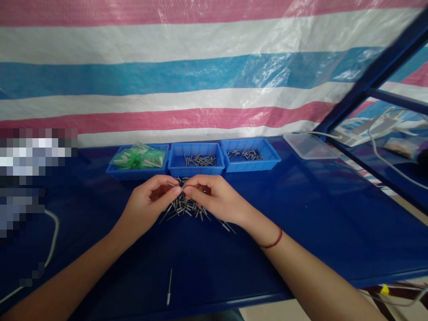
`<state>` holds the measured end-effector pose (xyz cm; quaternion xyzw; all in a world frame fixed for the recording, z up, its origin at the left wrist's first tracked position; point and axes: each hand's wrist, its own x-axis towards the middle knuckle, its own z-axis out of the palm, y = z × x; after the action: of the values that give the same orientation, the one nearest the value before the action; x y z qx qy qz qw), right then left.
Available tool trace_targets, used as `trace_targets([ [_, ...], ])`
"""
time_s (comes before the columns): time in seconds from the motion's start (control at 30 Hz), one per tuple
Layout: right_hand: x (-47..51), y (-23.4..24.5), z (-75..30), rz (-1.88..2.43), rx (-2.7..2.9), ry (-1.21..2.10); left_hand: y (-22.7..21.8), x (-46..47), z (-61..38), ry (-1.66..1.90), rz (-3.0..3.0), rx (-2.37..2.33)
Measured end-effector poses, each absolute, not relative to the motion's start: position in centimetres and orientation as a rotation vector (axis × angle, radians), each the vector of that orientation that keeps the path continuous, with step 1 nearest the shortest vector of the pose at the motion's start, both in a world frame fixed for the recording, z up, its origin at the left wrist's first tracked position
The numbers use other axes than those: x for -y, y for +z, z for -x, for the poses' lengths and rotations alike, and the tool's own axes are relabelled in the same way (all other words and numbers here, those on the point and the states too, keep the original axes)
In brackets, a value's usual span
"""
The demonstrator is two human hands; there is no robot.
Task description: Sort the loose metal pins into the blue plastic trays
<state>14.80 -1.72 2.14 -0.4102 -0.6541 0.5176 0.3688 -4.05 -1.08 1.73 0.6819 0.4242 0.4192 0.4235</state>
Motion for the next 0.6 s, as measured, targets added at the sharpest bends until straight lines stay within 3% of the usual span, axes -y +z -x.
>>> trace_targets([
  [0.6,1.69,1.71,-14.59,1.050,1.697,1.170,1.79,1.20,4.24,1.071,-1.826,-1.107],
])
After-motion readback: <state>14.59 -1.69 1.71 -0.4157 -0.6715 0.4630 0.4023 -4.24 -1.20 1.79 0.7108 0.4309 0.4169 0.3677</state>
